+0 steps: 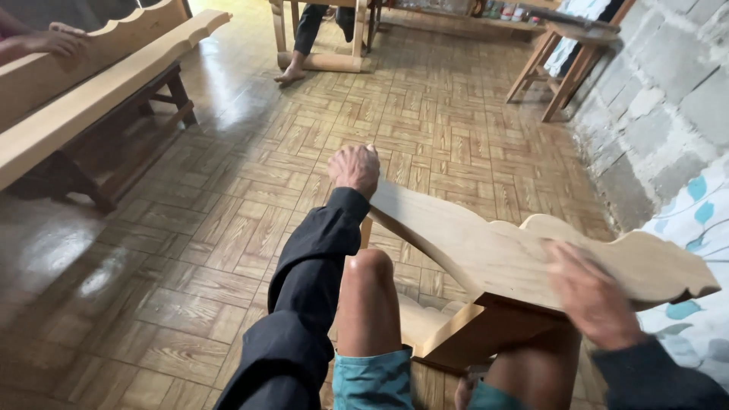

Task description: Sanding a decorative wooden furniture component by hand using sandpaper to smooth the surface.

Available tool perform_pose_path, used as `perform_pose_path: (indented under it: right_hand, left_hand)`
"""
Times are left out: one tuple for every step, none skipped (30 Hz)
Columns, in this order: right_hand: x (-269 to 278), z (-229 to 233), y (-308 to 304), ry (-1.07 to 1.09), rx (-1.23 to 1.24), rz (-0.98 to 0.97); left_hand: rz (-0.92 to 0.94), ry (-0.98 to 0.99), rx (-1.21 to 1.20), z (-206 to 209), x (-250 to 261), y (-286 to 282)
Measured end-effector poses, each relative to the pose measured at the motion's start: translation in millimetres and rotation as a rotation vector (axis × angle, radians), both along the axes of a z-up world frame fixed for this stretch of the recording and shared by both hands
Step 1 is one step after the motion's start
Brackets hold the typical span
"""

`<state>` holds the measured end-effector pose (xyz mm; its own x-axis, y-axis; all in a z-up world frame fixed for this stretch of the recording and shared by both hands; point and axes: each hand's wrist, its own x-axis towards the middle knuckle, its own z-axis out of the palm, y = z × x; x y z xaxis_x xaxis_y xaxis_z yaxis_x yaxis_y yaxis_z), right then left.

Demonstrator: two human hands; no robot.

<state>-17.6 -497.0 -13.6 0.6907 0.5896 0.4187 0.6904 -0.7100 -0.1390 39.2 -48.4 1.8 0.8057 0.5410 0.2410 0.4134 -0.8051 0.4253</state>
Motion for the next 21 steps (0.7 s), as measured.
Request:
perform_pose_path:
  right_hand:
    - [2.2,-2.2,21.1,-0.127,0.024,0.199]
    - [4.1,-0.9,55.3,-0.124,0.039,0.188]
    - [1.6,-1.3,83.4,-0.167,0.076,0.404]
    - [2.4,-1.5,110.6,-0.215,0.115,0.618]
    - [-12.6,9.2,124.9,-0.205,0.126,0.572]
    - [-24.0,20.0,139.9,-0.143,0.174,0.52]
    - [-37.4,29.4,151.7,-0.07,0.22,0.459]
    - [-27.2,18.3,129.3,-0.05,0.228,0.403]
    - [-14.7,7.8,105.1,-0.017,0.205,0.26]
    - [-4.5,-3.5,81.1,0.016,0.181,0.118]
    - [12.4,-10.9,38.7,0.029,0.171,0.09]
    - [26.0,-17.3,-2.9,0.068,0.124,-0.078]
    - [47.4,-18.1,-38.0,0.091,0.077,-0.228]
    - [60.6,-20.7,-66.3,0.091,0.067,-0.236]
    - [75.4,-24.6,-89.7,0.113,0.023,-0.374]
    - [89.8,-27.6,-113.2,0.134,-0.021,-0.512]
    - [85.9,-32.0,-107.0,0.129,-0.022,-0.503]
    - [81.6,-35.9,-101.1,-0.006,-0.011,-0.387]
    - [76.7,-42.3,-91.0,-0.136,0.005,-0.266]
    - [49.2,-21.5,-51.4,-0.138,0.01,-0.253]
    - [23.7,-0.4,-12.3,-0.101,0.081,-0.074]
  left_hand:
    - [-0.005,0.001,-0.002,4.7,0.8,-1.2]
    - [-0.014,0.005,0.013,11.1,-2.1,6.3]
    - [-0.014,0.037,-0.032,14.8,-3.0,6.9]
    - [-0.014,0.07,-0.076,18.1,-2.0,6.7]
    - [-0.056,0.088,-0.063,13.8,1.6,8.9]
    - [-0.057,0.136,0.055,9.1,7.4,11.2]
    - [-0.069,0.19,0.169,-0.8,12.1,8.9]
    - [-0.123,0.213,0.178,1.8,8.9,9.2]
    - [-0.083,0.175,0.106,4.1,9.4,10.2]
    - [-0.041,0.14,0.033,6.2,10.8,13.3]
    - [-0.069,0.155,0.023,6.6,5.0,7.0]
    - [-0.086,0.101,0.039,7.9,-1.9,3.3]
    - [-0.084,0.033,0.055,15.3,-8.4,7.7]
    - [-0.092,0.033,0.045,13.9,-6.9,2.0]
    - [-0.088,0.036,0.037,12.9,-9.6,1.0]
    - [-0.084,0.039,0.03,12.5,-12.8,-0.2]
    - [-0.075,0.035,0.028,13.6,-12.8,-2.4]
    - [-0.073,0.034,0.004,15.3,-13.1,-5.0]
    - [-0.066,0.036,-0.015,17.4,-16.2,-3.6]
    - [-0.052,0.034,-0.012,15.5,-13.7,-1.9]
    - [-0.044,0.042,-0.011,15.9,-9.7,0.3]
